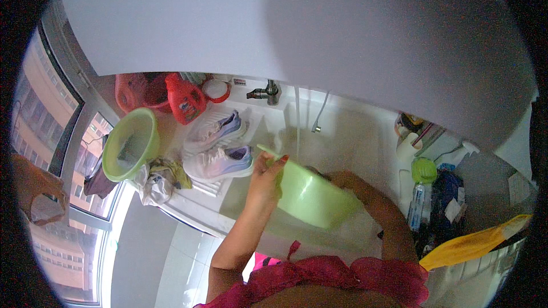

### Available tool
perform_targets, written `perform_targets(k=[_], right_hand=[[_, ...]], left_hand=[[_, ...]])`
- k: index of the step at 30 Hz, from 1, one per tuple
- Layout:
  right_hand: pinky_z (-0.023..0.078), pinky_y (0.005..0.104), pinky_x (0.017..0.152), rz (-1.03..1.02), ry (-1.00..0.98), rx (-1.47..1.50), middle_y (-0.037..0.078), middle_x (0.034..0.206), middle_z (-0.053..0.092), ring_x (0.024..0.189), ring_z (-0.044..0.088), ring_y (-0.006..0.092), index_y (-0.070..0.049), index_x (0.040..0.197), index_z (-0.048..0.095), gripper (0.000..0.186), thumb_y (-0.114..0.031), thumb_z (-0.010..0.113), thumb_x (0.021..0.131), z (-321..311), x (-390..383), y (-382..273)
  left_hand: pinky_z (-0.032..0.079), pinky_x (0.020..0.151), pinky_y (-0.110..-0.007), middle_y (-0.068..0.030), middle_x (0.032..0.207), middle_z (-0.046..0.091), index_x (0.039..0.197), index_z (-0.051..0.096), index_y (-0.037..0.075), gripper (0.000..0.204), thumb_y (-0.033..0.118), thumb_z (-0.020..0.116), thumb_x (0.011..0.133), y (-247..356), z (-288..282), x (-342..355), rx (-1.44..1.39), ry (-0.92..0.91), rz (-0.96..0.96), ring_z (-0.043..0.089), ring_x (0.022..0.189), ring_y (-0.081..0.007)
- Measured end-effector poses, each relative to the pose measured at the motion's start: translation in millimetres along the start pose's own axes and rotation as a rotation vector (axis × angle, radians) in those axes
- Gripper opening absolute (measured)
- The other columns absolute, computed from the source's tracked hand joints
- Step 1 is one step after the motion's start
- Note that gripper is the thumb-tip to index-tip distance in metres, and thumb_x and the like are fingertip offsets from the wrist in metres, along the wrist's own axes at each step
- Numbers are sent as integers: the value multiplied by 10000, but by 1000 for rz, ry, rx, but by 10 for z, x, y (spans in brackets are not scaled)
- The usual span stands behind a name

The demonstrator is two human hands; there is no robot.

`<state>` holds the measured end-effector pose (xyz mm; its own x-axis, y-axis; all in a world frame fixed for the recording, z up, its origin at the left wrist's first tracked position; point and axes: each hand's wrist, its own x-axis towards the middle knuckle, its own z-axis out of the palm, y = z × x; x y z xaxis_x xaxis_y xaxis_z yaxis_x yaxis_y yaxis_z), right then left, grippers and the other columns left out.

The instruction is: The person scrubs a shoe with a brush in a basin of water, rinses the shoe under running water, and places it on the sink counter. The person repeats the process with a second shoe.

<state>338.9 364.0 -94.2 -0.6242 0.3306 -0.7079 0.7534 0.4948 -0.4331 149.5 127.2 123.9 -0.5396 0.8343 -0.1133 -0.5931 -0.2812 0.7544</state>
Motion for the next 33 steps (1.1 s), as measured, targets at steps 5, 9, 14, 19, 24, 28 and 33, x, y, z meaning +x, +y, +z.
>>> perform_targets(k=[5, 9, 14, 19, 24, 28, 33], right_hand=[[488, 334, 605, 21, 57, 45, 129, 924, 575, 745, 574, 215, -73, 1189, 414, 662, -320, 717, 655, 89, -43, 60], [485, 335, 607, 14, 125, 85, 131, 920, 574, 744, 573, 217, -68, 1188, 411, 665, -311, 719, 651, 131, -15, 58], [482, 338, 610, 4, 241, 149, 134, 915, 574, 742, 572, 219, -60, 1186, 407, 668, -300, 720, 645, 121, -14, 101], [479, 340, 612, 4, 399, 239, 137, 910, 573, 741, 571, 222, -53, 1183, 404, 672, -288, 722, 640, 4, -86, 226], [476, 342, 615, -36, 603, 346, 139, 905, 572, 739, 570, 224, -46, 1181, 400, 676, -277, 723, 635, -244, -123, 354], [473, 343, 617, -23, 761, 433, 141, 901, 572, 738, 569, 226, -40, 1179, 397, 678, -268, 725, 630, -410, -145, 596], [470, 346, 620, -5, 878, 500, 144, 897, 571, 736, 568, 228, -33, 1177, 394, 682, -256, 726, 625, -360, -44, 734]], left_hand=[[414, 726, -280, -46, 881, 560, 895, 532, 84, 169, 91, 610, 746, 72, 136, 314, 124, -144, -101, 521, 815, -177], [425, 730, -297, -39, 860, 565, 892, 550, 86, 172, 137, 617, 742, 79, 139, 412, 121, -214, -202, 526, 804, -178], [426, 670, -297, -19, 812, 552, 863, 540, 102, 135, 137, 615, 756, 44, 173, 454, 169, -166, -170, 524, 752, -168], [403, 637, -282, -12, 794, 505, 873, 490, 103, 152, 121, 602, 772, -185, 46, 552, 292, -33, -69, 481, 728, -142], [400, 686, -298, -59, 902, 497, 985, 431, 73, 258, 101, 581, 776, -391, -402, 520, 346, -68, -83, 469, 810, -168], [391, 718, -334, -89, 953, 517, 1058, 432, 66, 355, 156, 600, 758, -481, -467, 366, 546, 95, -318, 480, 838, -206], [421, 739, -393, -116, 1026, 525, 1116, 422, 46, 484, 202, 639, 712, -1116, -1394, 548, 655, -77, -355, 504, 909, -260]])
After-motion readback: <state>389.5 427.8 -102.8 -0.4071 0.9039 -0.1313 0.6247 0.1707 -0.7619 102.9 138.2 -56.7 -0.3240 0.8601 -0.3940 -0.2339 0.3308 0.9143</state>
